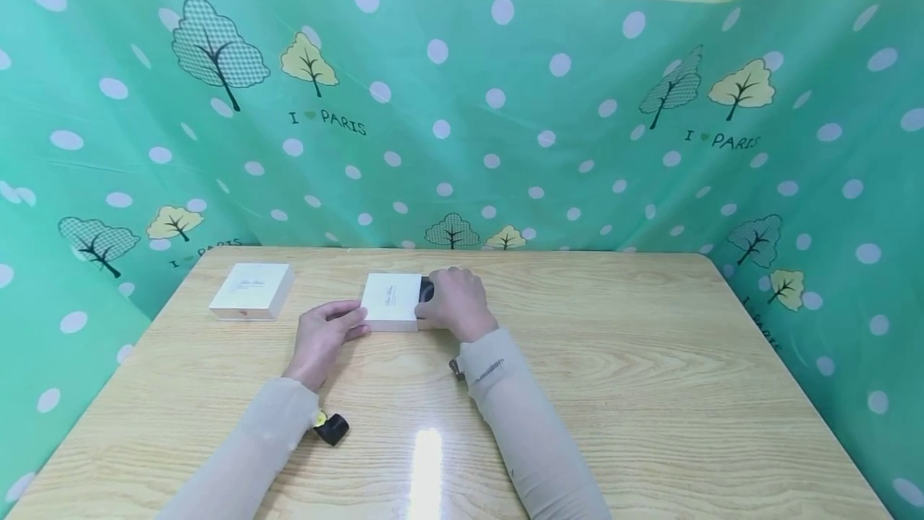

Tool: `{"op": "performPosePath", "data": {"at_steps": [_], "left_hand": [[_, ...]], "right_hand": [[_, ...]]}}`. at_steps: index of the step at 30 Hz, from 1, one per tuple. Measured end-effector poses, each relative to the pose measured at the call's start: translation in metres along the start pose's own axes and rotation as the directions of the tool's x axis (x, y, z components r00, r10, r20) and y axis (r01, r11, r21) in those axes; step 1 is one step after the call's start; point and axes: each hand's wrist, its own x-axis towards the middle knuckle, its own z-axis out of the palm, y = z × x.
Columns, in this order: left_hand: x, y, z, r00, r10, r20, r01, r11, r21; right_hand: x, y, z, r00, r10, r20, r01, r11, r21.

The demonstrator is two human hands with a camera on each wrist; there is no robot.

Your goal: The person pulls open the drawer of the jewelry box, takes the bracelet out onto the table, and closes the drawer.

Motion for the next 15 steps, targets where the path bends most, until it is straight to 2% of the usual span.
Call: {"op": "performPosePath", "data": {"at_steps": [8, 15], "left_hand": [[0.0003, -0.0006, -0.0005, 1.000, 0.001, 0.006, -0.001, 1.000, -0.005], [0.0003, -0.0008, -0.0013, 1.000, -0.004, 0.008, 0.005, 1.000, 0.000]], "right_hand": [[0.0006, 0.0017, 0.0015, 1.000, -0.003, -0.022, 0.003, 1.000, 0.011], [0.0010, 0.0015, 0.0007, 0.999, -0.008, -0.047, 0.006, 0.999, -0.039]]}}
